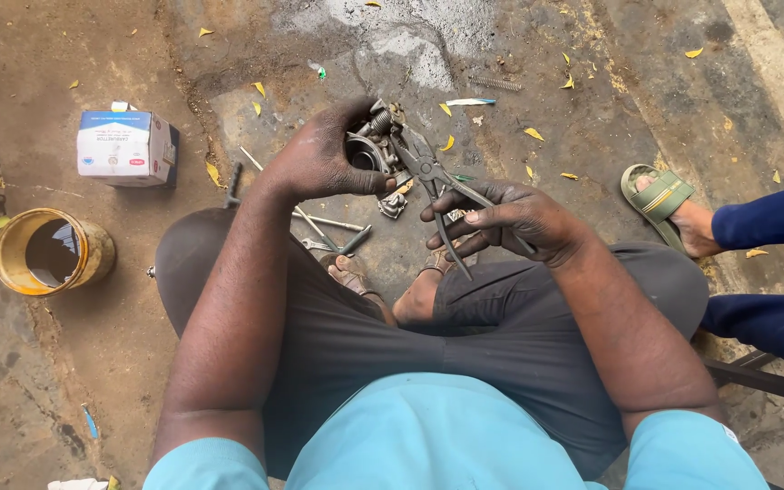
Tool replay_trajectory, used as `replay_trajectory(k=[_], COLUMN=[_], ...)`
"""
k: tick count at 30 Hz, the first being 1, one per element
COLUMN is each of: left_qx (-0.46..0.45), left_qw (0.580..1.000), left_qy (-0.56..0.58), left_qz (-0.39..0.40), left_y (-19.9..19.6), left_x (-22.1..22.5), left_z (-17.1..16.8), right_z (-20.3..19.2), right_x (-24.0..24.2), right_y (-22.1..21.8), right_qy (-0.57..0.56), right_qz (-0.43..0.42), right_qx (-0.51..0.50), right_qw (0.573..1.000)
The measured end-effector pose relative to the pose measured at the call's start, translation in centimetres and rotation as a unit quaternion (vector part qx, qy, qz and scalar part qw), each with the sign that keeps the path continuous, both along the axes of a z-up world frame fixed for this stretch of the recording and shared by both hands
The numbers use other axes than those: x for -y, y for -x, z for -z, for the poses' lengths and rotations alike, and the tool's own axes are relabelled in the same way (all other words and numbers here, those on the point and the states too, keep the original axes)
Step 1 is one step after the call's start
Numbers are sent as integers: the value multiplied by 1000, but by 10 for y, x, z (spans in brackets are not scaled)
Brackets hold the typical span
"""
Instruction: Cleaning and repairing a motorcycle carburetor using pliers.
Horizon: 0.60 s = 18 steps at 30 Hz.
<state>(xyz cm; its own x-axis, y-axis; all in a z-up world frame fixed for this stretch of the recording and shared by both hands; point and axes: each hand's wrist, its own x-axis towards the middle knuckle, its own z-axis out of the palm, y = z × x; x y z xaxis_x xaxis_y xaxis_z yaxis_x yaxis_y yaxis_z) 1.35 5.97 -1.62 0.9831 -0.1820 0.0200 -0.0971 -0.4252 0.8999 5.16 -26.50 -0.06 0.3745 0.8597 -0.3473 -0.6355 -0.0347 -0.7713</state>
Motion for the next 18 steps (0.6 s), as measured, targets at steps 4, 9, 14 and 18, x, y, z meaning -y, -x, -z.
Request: replay_trajectory(k=[4,9,14,18], left_qx=[4,-6,-42,-14], left_qw=[1000,1000,999,999], left_qy=[-1,-1,1,-30], left_qz=[7,8,10,15], left_y=[2,-1,-1,-1], left_x=[0,1,-1,2], left_z=[0,-2,0,-1], right_z=[1,4,6,5], right_x=[4,3,1,-1], right_y=[-4,-5,-2,-1], right_qy=[3,-2,0,25], right_qz=[-9,-5,6,20], right_qx=[-15,-15,-10,6], right_qw=[1000,1000,1000,999])
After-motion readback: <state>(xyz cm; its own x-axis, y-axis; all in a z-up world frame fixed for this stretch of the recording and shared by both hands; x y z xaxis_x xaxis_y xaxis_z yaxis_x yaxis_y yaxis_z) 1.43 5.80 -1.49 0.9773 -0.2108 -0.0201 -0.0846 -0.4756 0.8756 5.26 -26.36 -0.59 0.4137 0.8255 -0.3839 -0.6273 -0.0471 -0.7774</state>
